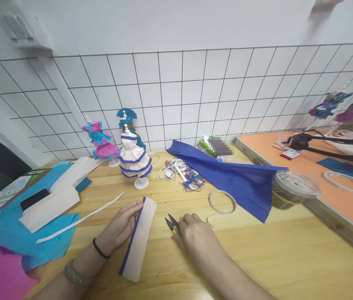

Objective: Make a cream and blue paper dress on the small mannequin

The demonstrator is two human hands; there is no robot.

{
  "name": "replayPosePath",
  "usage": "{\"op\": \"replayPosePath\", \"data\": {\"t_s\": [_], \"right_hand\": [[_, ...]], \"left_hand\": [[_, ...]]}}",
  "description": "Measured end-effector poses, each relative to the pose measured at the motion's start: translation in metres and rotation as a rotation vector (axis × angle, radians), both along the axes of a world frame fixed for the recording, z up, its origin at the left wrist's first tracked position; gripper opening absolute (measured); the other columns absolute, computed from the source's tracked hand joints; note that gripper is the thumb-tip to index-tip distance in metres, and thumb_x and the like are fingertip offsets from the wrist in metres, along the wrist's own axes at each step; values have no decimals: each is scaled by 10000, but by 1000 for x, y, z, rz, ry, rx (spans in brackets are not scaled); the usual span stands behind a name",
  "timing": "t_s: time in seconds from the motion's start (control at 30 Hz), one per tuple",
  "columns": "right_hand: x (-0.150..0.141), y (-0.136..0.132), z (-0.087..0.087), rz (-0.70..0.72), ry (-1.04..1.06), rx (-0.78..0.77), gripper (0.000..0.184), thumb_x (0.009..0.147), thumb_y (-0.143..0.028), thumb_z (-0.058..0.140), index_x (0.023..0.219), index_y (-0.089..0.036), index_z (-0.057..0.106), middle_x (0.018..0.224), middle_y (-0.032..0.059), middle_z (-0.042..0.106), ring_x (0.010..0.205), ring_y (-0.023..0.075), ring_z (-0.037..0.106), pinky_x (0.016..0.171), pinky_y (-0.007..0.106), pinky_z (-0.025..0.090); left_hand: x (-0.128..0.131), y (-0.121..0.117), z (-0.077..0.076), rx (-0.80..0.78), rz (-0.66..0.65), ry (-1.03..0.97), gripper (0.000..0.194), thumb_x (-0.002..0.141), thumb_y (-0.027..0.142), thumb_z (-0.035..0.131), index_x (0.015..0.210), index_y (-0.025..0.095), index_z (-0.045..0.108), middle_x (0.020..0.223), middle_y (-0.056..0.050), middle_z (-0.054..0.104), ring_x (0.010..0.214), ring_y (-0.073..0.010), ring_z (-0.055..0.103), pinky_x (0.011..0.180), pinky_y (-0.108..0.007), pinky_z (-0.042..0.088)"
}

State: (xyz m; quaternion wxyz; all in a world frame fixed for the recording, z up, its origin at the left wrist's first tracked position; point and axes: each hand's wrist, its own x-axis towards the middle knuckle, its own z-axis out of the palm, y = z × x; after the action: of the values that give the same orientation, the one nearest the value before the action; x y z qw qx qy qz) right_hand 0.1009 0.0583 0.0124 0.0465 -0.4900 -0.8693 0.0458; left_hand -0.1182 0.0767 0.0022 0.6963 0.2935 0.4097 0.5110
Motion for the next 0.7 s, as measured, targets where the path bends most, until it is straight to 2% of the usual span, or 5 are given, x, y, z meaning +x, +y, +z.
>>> {"op": "replayPosePath", "data": {"t_s": [0.3,0.43,0.57,0.63,0.7], "right_hand": [[2,4,-2,-93,-53,-83,263,766,19,433,842,-121,643,807,107,649,776,225,605,633,274,399],[10,10,2,-137,274,-183,243,857,-94,374,832,-148,609,773,70,629,723,188,598,626,258,400],[11,10,8,-119,676,-425,356,935,-326,297,911,-156,610,610,9,591,563,151,563,541,231,410],[8,8,11,-114,772,-434,368,920,-387,340,968,-159,625,695,27,643,608,163,586,560,241,433],[6,5,13,-95,788,-385,331,869,-398,461,1046,-175,631,895,58,683,769,203,618,667,273,463]], "left_hand": [[0,-2,2,-48,-44,70,199,663,244,735,793,115,658,682,-19,659,571,-87,563,554,-197,442],[-2,-1,1,-34,-33,55,199,670,284,733,741,115,657,641,-8,646,546,-72,545,538,-180,422],[-1,-2,3,-15,-24,57,198,666,296,737,712,122,654,633,1,645,546,-67,543,534,-173,413],[0,-3,4,-5,-38,87,200,670,296,734,740,123,659,645,-2,651,551,-70,547,537,-176,414],[1,-4,4,6,-60,120,207,673,289,733,774,123,661,670,-11,662,565,-75,557,546,-179,418]]}}
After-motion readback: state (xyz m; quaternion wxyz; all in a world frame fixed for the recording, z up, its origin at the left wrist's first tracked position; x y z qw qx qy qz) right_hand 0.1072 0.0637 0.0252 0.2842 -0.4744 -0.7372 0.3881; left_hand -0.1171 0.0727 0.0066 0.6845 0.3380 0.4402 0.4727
